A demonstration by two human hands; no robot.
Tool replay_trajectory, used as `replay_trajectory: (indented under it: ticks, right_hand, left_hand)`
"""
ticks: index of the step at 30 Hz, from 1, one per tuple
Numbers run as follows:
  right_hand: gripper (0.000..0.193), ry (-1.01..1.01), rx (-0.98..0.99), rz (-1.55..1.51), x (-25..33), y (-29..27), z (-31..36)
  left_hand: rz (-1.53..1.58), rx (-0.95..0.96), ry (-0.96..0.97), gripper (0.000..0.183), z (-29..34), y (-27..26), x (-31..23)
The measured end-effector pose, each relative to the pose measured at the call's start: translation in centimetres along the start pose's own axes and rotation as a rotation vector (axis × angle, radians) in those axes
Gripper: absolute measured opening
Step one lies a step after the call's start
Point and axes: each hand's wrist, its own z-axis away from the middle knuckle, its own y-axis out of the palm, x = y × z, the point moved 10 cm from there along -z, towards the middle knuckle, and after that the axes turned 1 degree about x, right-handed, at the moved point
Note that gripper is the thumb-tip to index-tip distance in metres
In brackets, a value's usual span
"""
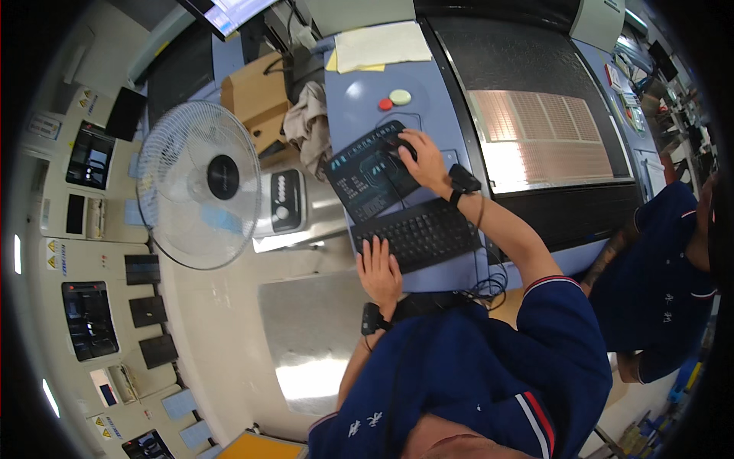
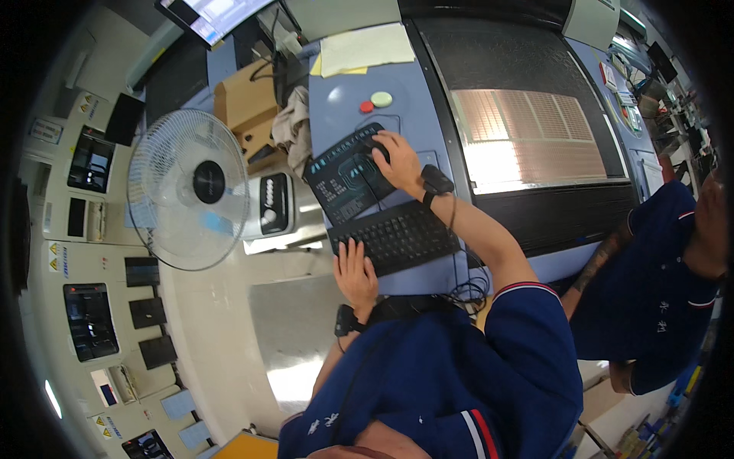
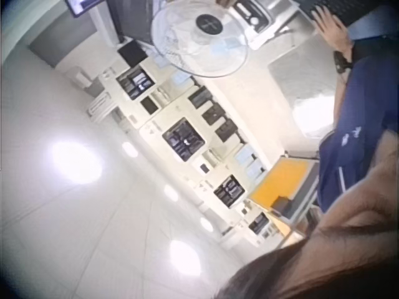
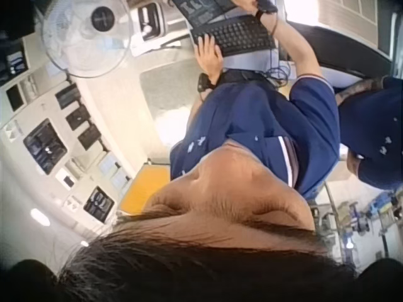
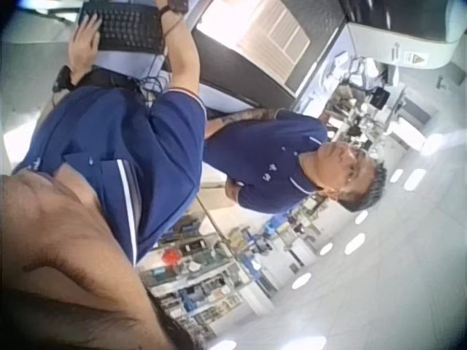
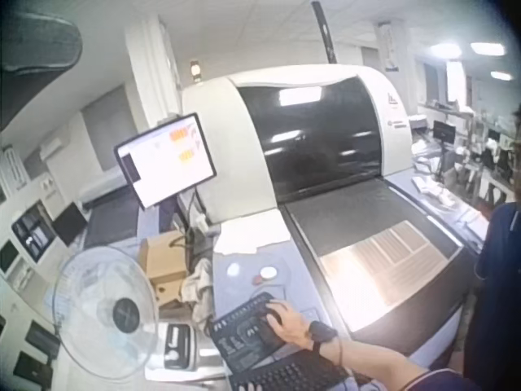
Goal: Operating an industrial screen printing or circuit board fabrication machine using a keyboard and mouse console.
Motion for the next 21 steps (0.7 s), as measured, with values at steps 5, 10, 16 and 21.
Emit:
replay_trajectory:
  ticks: [5,10,16,21]
  right_hand:
    - [0.026,0.121,0.105,0.002,4.2,-5.6,5.7]
    - [0.029,0.112,0.310,0.209,7.8,-5.2,15.1]
    - [0.050,0.092,0.457,0.344,9.2,-2.1,17.0]
    - [0.049,0.059,0.477,0.398,8.9,-1.6,16.4]
  left_hand:
    - [0.005,0.018,-0.017,0.038,0.2,0.0,0.1]
    - [0.021,-0.008,-0.019,0.039,0.4,-0.4,-0.4]
    - [-0.012,0.032,-0.019,0.041,0.1,-0.1,-0.4]
    - [0.018,0.001,-0.021,0.042,0.1,-0.3,-0.2]
